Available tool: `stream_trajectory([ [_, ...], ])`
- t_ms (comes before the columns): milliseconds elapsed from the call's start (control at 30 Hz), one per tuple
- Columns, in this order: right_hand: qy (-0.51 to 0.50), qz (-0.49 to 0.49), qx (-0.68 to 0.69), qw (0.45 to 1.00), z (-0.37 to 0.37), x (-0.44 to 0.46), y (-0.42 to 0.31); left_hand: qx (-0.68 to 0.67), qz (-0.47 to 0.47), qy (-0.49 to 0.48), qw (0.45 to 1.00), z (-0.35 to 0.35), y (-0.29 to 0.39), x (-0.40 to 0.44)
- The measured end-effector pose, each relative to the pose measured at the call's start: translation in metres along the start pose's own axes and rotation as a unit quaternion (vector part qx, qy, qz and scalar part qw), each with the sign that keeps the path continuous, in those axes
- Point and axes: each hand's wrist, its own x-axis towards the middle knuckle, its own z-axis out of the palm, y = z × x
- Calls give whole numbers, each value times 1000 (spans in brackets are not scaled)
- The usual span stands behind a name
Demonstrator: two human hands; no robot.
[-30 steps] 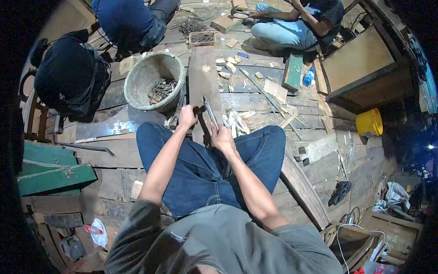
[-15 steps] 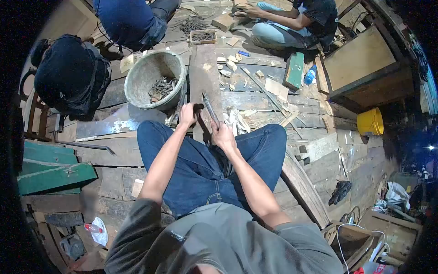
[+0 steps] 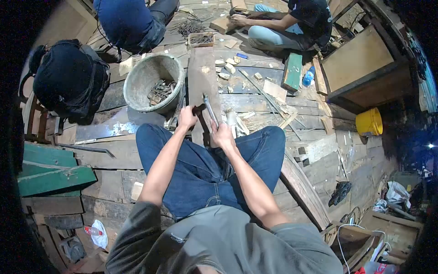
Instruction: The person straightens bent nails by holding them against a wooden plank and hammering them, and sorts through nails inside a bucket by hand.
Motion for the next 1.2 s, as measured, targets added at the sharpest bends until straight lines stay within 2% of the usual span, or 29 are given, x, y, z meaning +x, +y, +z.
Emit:
stream_trajectory([
  [33, 29, -26, 21, 999, 8, 6, 6, 1, -2, -2, 1000, 0, -2, -4],
  [133, 33, -52, 83, 995, 0, 1, -1, 35, 49, 21, 998, -2, -3, -6],
  [267, 47, -38, -38, 997, 26, 25, 27, -27, -36, -1, 999, -3, 4, -5],
  [300, 21, -20, -19, 999, 17, 26, 19, -22, -40, -10, 999, -8, 10, -6],
  [367, 43, -17, 25, 999, -2, 19, -5, 0, -53, -16, 998, -26, 29, -11],
  [467, 67, -51, 42, 996, 0, 17, -5, 33, -8, 2, 999, -4, 3, -5],
  [533, 56, -41, 25, 997, 15, 27, 16, 3, -22, -2, 1000, -4, 2, -4],
  [567, 67, -52, -32, 996, 32, 41, 40, -14, -28, -4, 999, -3, 5, -3],
  [667, 56, -15, -8, 998, 7, 38, 20, -27, -38, -15, 999, -6, 8, -2],
  [700, 45, -40, 38, 997, 1, 36, 17, -22, -26, 1, 999, -3, 6, -1],
  [733, 75, -63, 30, 995, 3, 37, 19, -14, -14, 13, 1000, 0, 3, -2],
  [800, 79, -64, 46, 994, 1, 31, 13, -3, -7, 12, 1000, 1, 0, 0],
  [867, 87, -60, -31, 994, 33, 48, 48, -10, -2, 8, 1000, 3, -1, 1],
  [900, 92, -59, -70, 992, 34, 50, 48, -50, -48, -35, 997, -14, 16, -5],
  [1000, -10, 39, 54, 998, 20, 52, 54, -21, -15, -9, 1000, 0, 1, -1],
  [1100, 6, 46, 72, 996, 31, 54, 86, -24, -36, -25, 999, -10, 13, -6],
  [1167, 134, -80, 64, 986, 43, 54, 108, -28, -33, -29, 999, -10, 13, -2],
  [1200, 75, -13, 84, 994, 33, 44, 99, -27, -31, -35, 999, -8, 11, -1],
])
